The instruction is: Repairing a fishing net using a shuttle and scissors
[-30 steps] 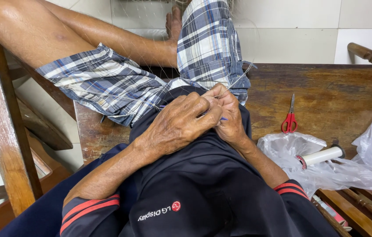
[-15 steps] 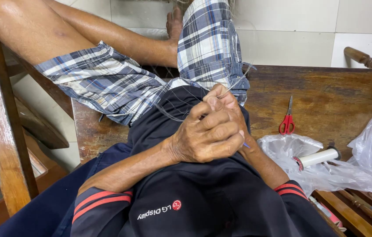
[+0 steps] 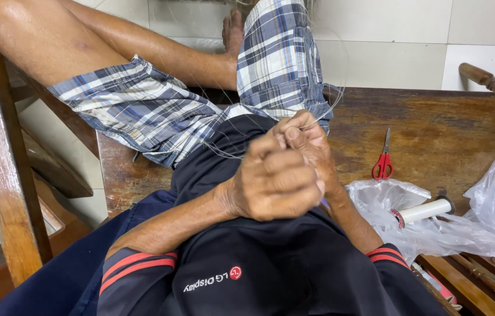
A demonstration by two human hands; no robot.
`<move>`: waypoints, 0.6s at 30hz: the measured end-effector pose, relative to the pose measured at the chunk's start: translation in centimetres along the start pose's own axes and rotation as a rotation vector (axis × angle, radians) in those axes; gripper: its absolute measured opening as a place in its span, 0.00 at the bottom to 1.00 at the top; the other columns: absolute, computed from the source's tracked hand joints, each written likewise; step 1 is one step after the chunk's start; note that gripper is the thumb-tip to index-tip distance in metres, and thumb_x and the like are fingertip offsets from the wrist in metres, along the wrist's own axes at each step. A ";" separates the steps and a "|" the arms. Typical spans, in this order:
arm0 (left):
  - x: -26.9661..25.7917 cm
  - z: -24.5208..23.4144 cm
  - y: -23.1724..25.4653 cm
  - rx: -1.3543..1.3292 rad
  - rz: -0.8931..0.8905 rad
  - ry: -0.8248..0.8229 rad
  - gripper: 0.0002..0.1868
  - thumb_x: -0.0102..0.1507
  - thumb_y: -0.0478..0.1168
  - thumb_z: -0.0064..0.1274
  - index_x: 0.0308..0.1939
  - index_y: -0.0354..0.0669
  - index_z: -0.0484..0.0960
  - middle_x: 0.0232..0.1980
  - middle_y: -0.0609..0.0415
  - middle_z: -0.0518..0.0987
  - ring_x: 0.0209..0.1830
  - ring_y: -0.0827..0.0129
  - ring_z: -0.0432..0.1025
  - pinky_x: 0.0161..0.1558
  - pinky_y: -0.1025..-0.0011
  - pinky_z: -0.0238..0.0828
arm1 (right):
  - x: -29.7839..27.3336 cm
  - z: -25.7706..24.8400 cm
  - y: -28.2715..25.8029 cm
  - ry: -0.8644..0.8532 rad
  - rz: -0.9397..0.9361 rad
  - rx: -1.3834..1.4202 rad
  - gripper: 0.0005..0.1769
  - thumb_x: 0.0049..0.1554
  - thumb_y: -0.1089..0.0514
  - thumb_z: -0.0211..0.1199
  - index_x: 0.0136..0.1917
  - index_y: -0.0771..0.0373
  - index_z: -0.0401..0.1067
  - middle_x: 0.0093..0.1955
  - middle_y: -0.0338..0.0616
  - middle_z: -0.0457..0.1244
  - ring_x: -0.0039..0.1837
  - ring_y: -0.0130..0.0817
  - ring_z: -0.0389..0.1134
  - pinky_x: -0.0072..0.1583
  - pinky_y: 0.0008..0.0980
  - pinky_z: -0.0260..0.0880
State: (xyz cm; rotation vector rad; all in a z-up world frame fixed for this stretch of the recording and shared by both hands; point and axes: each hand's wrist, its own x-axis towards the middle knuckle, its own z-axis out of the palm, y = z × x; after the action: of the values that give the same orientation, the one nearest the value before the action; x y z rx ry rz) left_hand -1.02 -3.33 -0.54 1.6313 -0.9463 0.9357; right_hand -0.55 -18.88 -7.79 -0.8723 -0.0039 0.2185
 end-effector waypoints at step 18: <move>5.5 1.4 4.0 -0.255 0.142 -0.153 0.07 0.80 0.32 0.58 0.48 0.48 0.86 0.41 0.55 0.75 0.34 0.65 0.68 0.37 0.65 0.65 | -0.3 3.5 0.3 0.061 -0.147 -0.138 0.12 0.77 0.54 0.67 0.53 0.58 0.68 0.48 0.45 0.60 0.43 0.39 0.70 0.43 0.34 0.75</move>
State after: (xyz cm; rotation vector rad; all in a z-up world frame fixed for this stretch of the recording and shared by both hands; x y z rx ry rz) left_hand -2.30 -6.28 5.67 1.4481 -1.2476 0.7565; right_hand -1.24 -16.08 -5.74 -1.0116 -0.0260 0.0541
